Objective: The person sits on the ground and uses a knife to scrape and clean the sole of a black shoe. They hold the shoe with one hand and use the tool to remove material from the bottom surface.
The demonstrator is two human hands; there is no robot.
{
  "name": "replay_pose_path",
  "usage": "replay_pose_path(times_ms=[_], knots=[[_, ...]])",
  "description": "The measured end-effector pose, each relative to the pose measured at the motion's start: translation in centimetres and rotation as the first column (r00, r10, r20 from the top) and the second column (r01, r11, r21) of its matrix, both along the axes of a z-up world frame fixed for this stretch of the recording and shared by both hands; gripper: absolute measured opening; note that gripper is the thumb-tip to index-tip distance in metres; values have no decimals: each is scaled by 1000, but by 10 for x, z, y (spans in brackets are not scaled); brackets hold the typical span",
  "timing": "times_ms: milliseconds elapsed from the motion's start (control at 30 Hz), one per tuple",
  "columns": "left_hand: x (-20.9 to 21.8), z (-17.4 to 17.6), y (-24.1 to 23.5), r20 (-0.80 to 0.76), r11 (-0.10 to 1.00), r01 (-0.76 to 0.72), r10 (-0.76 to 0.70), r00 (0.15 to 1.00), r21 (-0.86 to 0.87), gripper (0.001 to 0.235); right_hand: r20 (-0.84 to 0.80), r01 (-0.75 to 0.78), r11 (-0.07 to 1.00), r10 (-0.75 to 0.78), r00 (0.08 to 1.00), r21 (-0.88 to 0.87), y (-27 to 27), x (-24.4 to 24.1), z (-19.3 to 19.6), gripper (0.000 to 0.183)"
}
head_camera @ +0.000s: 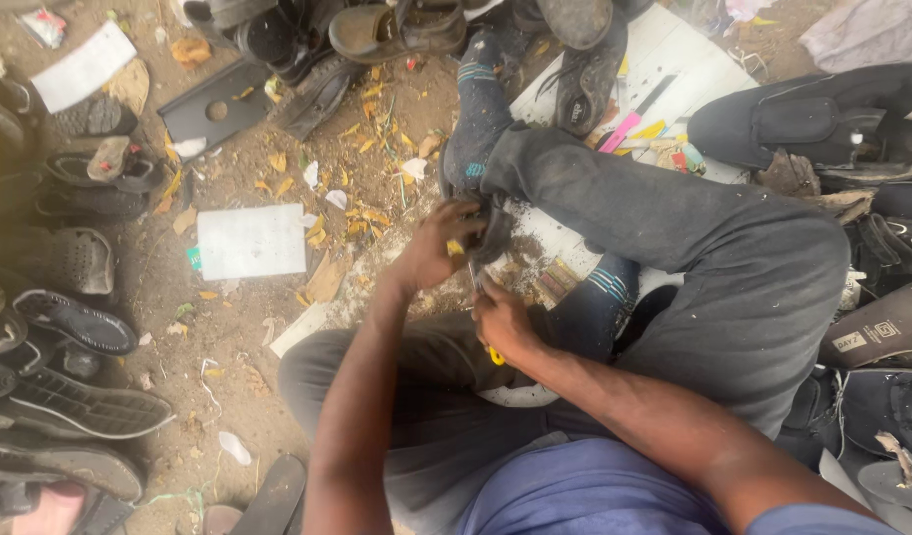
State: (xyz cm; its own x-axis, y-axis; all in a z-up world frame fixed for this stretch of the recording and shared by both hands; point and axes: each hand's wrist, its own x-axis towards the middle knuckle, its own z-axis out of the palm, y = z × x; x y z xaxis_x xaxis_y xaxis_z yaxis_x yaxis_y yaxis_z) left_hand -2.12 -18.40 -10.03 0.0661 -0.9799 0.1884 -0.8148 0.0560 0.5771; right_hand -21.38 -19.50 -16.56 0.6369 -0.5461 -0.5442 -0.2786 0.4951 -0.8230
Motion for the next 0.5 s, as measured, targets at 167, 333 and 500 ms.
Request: replay_pose_path(times_ms=[167, 333, 500], knots=[[-8, 13, -17, 620, 975, 34, -166, 767, 218, 32, -115, -161, 984, 151, 982, -78, -14, -19, 30, 59], [-4, -19, -19, 649, 970, 145, -239, 723, 195, 14, -147, -155, 986, 145, 979, -60, -25, -39, 50, 57], [-33, -37, -32, 498, 972, 236, -210, 842, 12, 15, -250, -283, 887, 199, 948, -365, -53, -74, 39, 50]])
